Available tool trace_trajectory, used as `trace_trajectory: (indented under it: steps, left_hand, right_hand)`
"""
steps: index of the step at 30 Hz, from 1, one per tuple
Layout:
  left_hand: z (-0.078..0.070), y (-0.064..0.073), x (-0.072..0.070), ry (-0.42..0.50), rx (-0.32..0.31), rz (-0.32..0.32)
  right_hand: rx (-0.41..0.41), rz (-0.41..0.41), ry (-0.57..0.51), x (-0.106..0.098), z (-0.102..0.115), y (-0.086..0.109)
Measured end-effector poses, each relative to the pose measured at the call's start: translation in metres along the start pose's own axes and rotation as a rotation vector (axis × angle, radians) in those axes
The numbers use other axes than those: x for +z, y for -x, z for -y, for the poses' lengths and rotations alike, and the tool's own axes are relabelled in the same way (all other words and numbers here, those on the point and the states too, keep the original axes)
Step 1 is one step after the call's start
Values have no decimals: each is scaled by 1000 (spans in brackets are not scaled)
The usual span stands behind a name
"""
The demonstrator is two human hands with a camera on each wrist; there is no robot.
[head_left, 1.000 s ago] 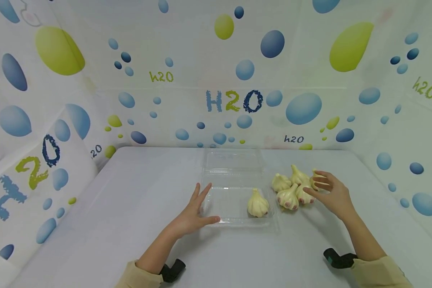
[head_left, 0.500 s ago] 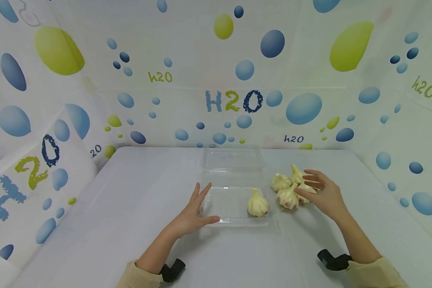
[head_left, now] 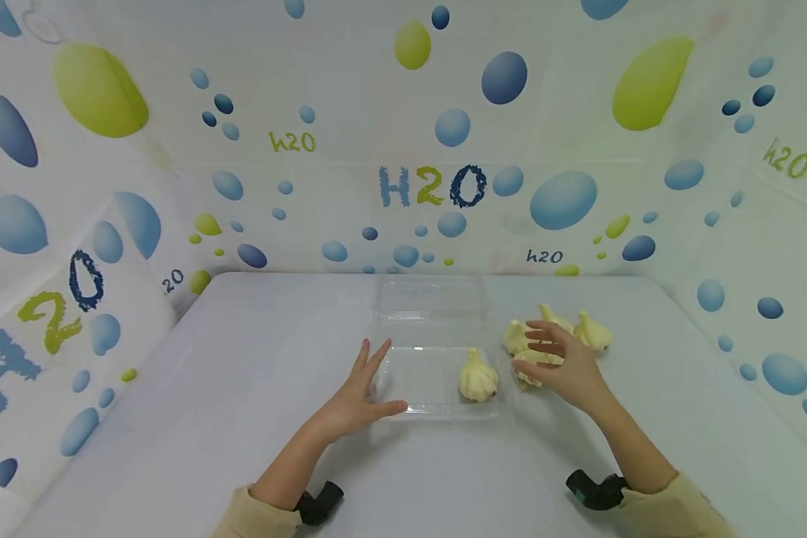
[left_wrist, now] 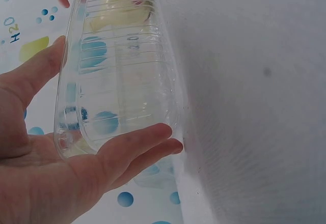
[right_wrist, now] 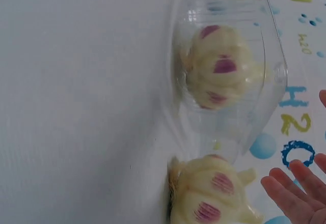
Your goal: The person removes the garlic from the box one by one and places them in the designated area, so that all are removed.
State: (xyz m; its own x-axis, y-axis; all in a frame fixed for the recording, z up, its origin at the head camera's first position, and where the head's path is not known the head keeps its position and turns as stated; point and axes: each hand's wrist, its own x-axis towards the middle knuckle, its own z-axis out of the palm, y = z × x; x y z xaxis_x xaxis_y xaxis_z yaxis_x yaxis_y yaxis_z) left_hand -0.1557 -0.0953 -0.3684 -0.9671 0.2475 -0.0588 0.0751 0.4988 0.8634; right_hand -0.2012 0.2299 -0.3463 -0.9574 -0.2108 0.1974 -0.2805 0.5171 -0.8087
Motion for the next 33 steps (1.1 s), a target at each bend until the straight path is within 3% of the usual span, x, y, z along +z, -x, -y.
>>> trace_trajectory:
  steps: [6,10,18,23,33]
  left_hand:
    - [1,0,0,4,-3,6]
    - [2,0,0,7,-3,4]
    - [3,-2,1,8,-12,3]
    - [3,-3,1,-2,-12,-3]
    - [5,-3,1,15,-14,4]
  right_hand:
    - [-27,49,-99,16,7,-1]
    - [-35,68,-105,25,11,-4]
    - [3,140,-55,40,23,-9]
    - [-22,194,10,50,29,-12]
    - [-62,173,68,66,34,-16]
